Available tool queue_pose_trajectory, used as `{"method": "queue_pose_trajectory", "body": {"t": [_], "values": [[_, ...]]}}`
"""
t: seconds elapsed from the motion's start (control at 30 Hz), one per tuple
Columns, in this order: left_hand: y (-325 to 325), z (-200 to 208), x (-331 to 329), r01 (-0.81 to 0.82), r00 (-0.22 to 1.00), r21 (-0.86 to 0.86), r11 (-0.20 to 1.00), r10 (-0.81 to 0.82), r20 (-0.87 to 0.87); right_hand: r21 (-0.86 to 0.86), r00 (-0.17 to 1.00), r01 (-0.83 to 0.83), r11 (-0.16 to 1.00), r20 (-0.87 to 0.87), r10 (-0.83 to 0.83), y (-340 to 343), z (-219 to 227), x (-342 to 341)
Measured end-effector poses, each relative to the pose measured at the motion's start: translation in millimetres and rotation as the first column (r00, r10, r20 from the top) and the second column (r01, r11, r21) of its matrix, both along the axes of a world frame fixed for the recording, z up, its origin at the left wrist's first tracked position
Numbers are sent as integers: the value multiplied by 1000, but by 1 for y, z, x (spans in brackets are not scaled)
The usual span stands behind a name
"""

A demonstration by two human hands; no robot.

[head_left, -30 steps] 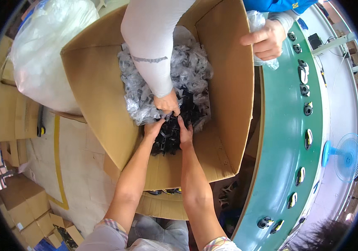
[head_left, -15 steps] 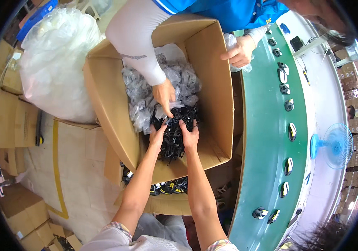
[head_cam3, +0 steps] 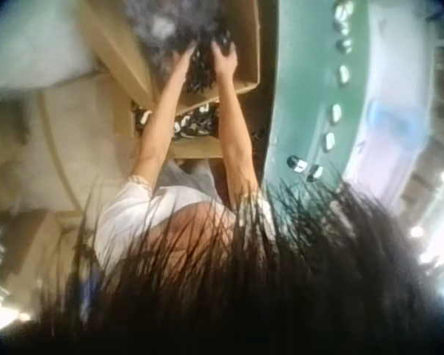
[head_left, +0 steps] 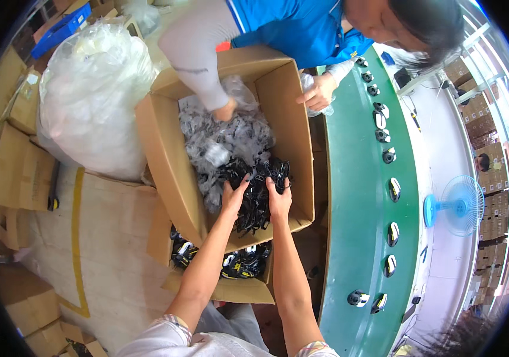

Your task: Manually assemble and sort electronic housing components at a factory workbench.

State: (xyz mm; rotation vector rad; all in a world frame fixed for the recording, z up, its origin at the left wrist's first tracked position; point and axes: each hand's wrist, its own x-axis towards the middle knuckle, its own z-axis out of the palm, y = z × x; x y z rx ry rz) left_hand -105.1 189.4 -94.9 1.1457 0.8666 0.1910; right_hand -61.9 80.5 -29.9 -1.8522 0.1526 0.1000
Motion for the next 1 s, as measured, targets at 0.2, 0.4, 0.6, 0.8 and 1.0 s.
{"method": "queue_pose_trajectory", "body": {"t": [0.2,0.4,0.6,0.8,1.0], "values": [[-12,38,-3,12,995,-15,1000,-11,99,9,997,44,999,59,-44,-14,22,-6],[-20,41,-10,41,987,71,997,-51,155,20,999,15,1000,48,-16,-28,48,-21],[-35,84,-4,54,956,15,998,-56,288,-26,991,84,996,107,-80,-46,78,-23],[-55,133,9,221,922,98,970,-240,304,-50,966,211,976,166,-200,-77,100,-18],[-105,171,18,395,849,27,918,-376,371,12,899,359,933,263,-349,-125,127,-29]]}}
